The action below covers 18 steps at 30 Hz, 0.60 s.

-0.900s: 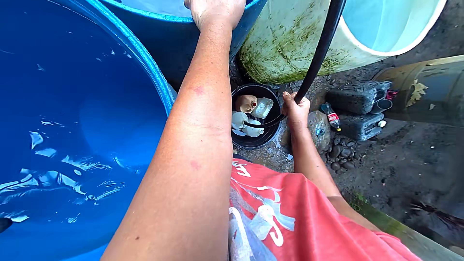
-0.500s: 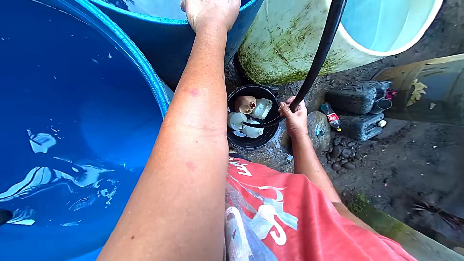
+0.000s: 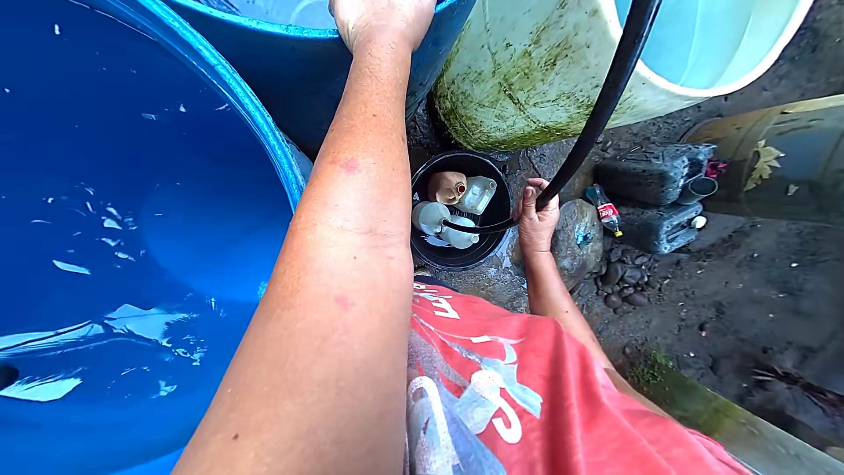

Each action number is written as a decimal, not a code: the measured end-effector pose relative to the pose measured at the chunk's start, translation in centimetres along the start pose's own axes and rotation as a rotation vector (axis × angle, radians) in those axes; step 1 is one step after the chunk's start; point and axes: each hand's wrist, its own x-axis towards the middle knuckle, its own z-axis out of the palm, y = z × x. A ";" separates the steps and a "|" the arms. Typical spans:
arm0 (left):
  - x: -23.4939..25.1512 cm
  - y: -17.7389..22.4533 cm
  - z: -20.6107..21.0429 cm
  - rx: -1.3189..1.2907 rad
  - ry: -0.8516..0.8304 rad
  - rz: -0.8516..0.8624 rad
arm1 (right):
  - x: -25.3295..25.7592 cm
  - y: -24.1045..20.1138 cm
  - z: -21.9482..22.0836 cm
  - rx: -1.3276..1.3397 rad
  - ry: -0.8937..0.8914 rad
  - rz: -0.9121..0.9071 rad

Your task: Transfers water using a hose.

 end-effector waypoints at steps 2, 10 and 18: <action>0.0 0.1 -0.1 -0.003 0.005 -0.002 | 0.5 -0.5 0.2 -0.005 0.054 -0.005; 0.0 0.0 -0.1 0.006 -0.010 0.004 | 1.0 -1.2 0.4 -0.006 0.107 0.012; -0.2 0.1 -0.3 0.012 0.006 0.027 | 1.9 -0.4 0.4 -0.016 0.127 0.006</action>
